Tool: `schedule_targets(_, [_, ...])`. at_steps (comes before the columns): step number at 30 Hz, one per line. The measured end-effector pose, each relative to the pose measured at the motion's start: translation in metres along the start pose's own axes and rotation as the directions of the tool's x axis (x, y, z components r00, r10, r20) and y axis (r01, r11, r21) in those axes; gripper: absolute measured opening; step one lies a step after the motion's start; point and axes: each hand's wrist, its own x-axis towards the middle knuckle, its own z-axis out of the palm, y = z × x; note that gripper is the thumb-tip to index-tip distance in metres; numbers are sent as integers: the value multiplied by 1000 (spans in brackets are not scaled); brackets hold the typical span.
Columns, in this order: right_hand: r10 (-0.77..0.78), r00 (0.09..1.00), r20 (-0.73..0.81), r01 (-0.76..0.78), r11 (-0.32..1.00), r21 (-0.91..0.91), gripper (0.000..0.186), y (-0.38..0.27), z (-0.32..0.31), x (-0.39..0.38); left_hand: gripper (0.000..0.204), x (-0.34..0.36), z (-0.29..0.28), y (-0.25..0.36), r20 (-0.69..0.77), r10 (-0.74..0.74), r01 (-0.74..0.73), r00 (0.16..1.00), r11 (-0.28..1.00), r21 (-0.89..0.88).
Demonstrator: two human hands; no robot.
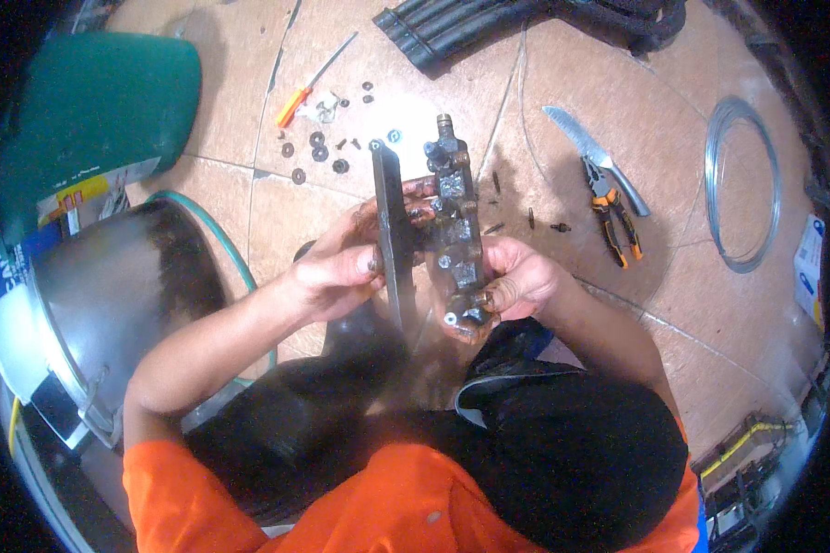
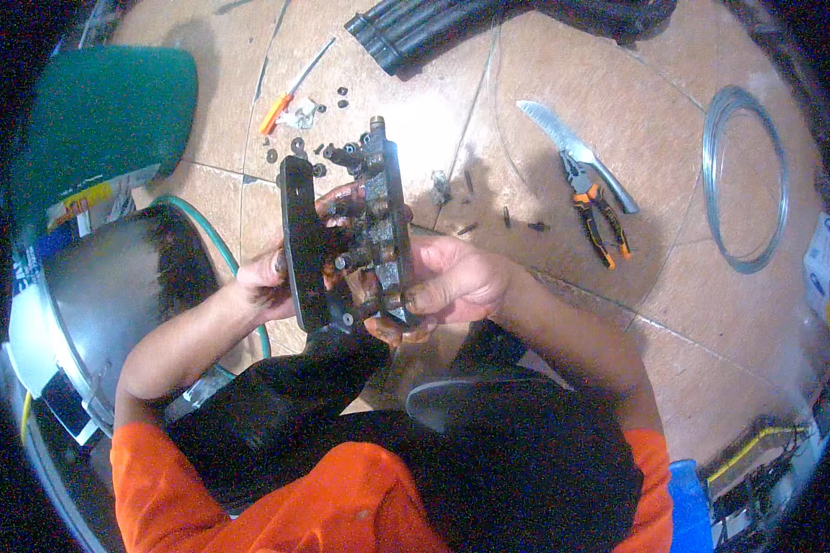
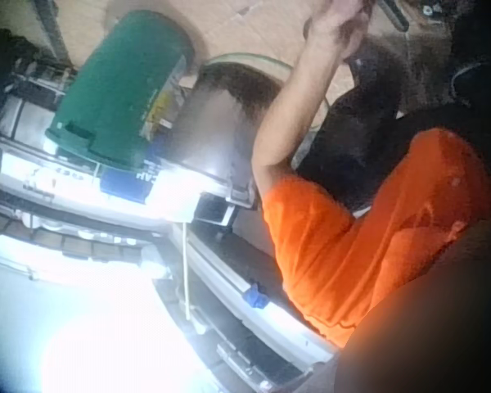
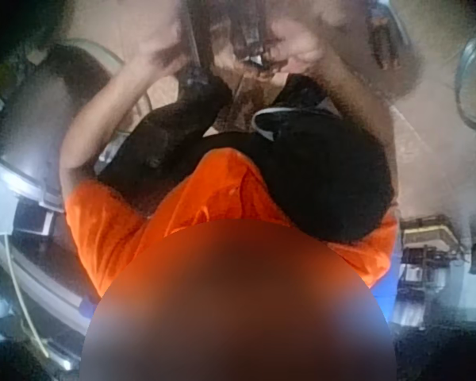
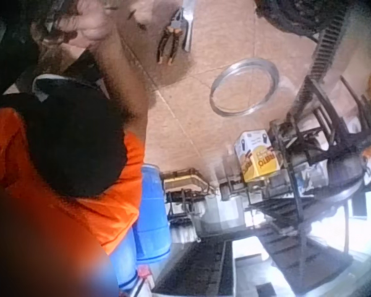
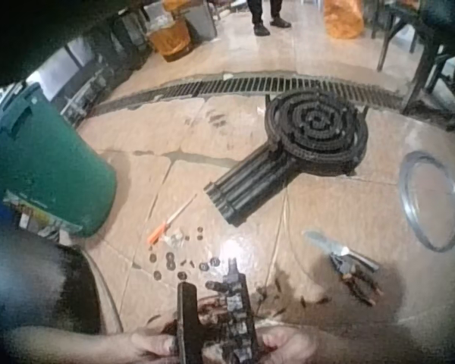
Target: The person sits on the floor and uses pliers to remove small metal pins from a dirty mechanical assembly. They then wash their hands in a sink and return to the floor to continue manipulating the assembly and its small components.
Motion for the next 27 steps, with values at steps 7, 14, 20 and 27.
schedule_targets(7, [35, 999, 32, -36, 999, 14, 68, -2, 0, -2, 105, 2, -1, -2, 30, 18, -19, 999, 999, 46])
schedule_targets(14, [65, 996, 63, -60, 996, -67, 69, -2, -9, -3, 104, -1, -4, -5, 7, 41, -42, 999, 998, 47])
schedule_targets(20, [-17, 1000, 16, 20, 974, -226, 69, -4, 9, 1, 104, -1, 0, 9, 58, -59, 59, 997, 998, -1])
schedule_targets(27, [-178, 971, -161, 43, 791, -610, 60, -15, 26, -4, 93, 7, -5, 15, 22, 64, -65, 998, 996, 63])
